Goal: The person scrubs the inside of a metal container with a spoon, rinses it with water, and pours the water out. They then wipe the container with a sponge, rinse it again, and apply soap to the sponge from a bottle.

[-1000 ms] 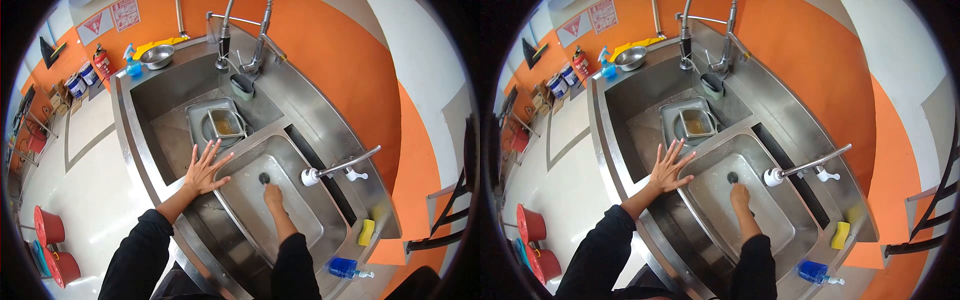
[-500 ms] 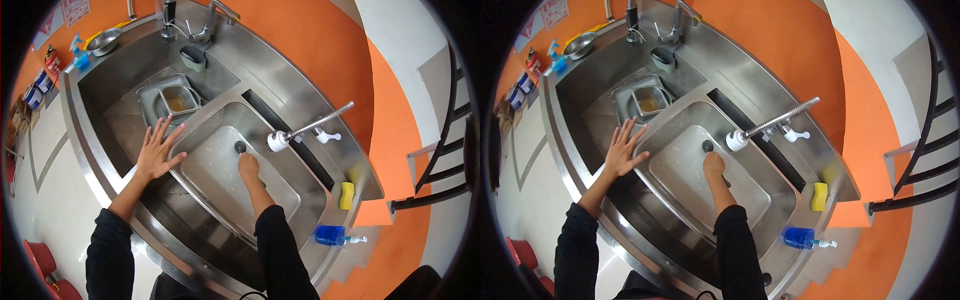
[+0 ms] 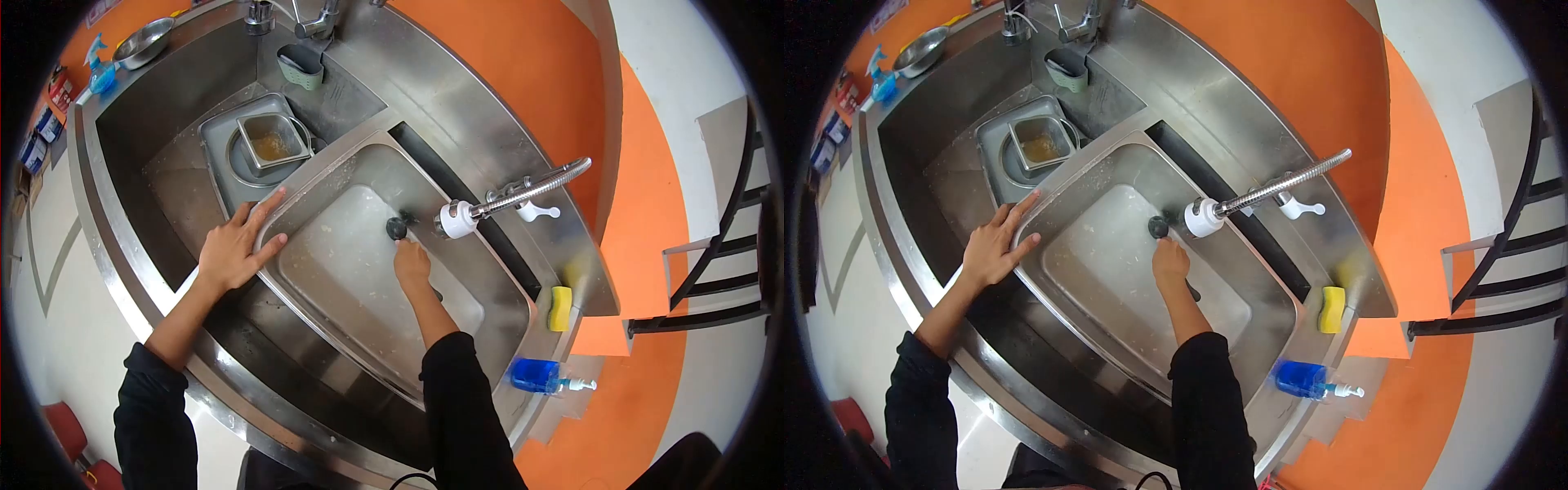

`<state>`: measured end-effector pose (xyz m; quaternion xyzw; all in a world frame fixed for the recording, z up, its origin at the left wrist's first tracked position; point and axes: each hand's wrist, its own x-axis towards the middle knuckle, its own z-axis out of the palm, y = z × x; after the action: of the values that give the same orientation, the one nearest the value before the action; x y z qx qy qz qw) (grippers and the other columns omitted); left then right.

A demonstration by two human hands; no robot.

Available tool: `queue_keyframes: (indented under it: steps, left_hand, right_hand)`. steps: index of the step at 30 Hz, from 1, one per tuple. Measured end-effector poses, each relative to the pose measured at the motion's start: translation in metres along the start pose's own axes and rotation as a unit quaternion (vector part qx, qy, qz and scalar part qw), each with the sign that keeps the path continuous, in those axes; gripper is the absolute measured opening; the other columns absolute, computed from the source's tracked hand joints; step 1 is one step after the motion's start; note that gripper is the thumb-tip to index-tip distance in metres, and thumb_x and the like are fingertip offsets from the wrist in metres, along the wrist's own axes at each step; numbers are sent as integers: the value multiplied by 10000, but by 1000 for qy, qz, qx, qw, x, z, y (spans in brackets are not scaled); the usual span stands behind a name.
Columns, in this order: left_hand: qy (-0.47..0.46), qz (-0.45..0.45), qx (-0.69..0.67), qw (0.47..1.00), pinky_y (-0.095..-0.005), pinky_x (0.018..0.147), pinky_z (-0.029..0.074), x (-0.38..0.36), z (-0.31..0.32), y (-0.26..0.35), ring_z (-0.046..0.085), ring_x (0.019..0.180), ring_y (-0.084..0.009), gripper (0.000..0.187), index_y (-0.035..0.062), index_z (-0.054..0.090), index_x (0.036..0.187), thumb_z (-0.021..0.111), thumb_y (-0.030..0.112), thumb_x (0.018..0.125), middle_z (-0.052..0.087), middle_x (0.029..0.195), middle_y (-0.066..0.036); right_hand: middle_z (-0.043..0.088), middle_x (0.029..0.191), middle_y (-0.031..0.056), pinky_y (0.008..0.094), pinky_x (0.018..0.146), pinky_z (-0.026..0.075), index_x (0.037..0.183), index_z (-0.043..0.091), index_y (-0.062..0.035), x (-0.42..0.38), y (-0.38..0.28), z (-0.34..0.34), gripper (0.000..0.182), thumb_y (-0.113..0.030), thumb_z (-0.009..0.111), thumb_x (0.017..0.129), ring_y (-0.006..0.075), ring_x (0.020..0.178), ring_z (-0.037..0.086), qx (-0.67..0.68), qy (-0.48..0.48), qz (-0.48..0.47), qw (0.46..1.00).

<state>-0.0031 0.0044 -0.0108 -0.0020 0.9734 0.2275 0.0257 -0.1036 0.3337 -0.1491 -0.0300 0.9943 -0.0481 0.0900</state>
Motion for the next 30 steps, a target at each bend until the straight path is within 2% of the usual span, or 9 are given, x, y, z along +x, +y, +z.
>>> queue_keyframes:
  steps: [2,8,11,15,18,22,25,28,30]
  left_hand:
    - [-1,4,6,1000,-486,789,509,-1,0,-2,616,852,-410,616,368,213,1436,408,558,884,523,1121,-191]
    - [-10,1,27,1000,-475,771,519,3,-5,4,625,825,-391,600,373,207,1437,391,552,895,522,1095,-182]
    - [-13,1,34,999,-471,766,521,3,-4,5,626,825,-387,600,373,203,1438,388,554,896,519,1104,-182]
    - [-6,2,26,1000,-470,767,521,2,-2,2,626,839,-388,601,371,199,1440,388,549,898,515,1140,-183]
    - [13,13,16,1000,-470,768,521,2,1,-2,627,844,-390,602,371,193,1441,390,544,899,512,1164,-181]
    - [4,13,14,1000,-466,759,527,3,2,-2,630,829,-396,606,370,184,1443,394,536,899,511,1177,-176]
    - [-4,16,39,999,-460,752,531,4,-2,0,631,817,-400,612,365,182,1444,396,537,897,508,1188,-176]
    - [-24,8,35,999,-454,751,535,3,-4,1,632,820,-400,629,357,171,1447,403,540,892,500,1212,-178]
    - [-14,9,20,1000,-479,784,519,1,-2,0,620,839,-417,634,341,197,1442,399,562,883,492,1231,-174]
  right_hand:
    - [640,887,206,454,726,513,920,632,-43,-10,-1,-16,306,-266,425,948,364,844,642,-19,-33,14,999]
    - [635,892,212,465,772,497,986,616,-49,-89,101,-24,327,-290,397,960,369,867,633,-65,-89,99,989]
    - [643,872,208,462,757,507,951,634,-58,-67,78,-27,314,-281,413,950,362,845,641,-49,-73,55,995]
    - [656,825,186,460,718,519,913,651,-59,16,19,13,305,-275,439,938,366,789,652,-56,37,-75,995]
    - [652,839,195,461,736,514,912,650,-51,24,-8,-6,305,-276,446,934,365,822,648,-34,26,-77,996]
    - [648,881,203,481,764,493,927,646,-48,-24,65,-17,307,-282,448,938,371,876,634,-61,-38,-42,996]
    - [627,865,253,505,737,489,948,629,-47,-36,77,-31,327,-305,428,949,425,855,615,-57,-71,19,996]
    - [649,879,210,485,754,491,927,637,-46,-9,38,-19,327,-298,429,947,361,862,639,-40,-10,-48,998]
    - [653,866,203,474,751,495,929,627,-42,18,-7,-12,335,-305,421,951,355,854,643,-89,-66,-69,991]
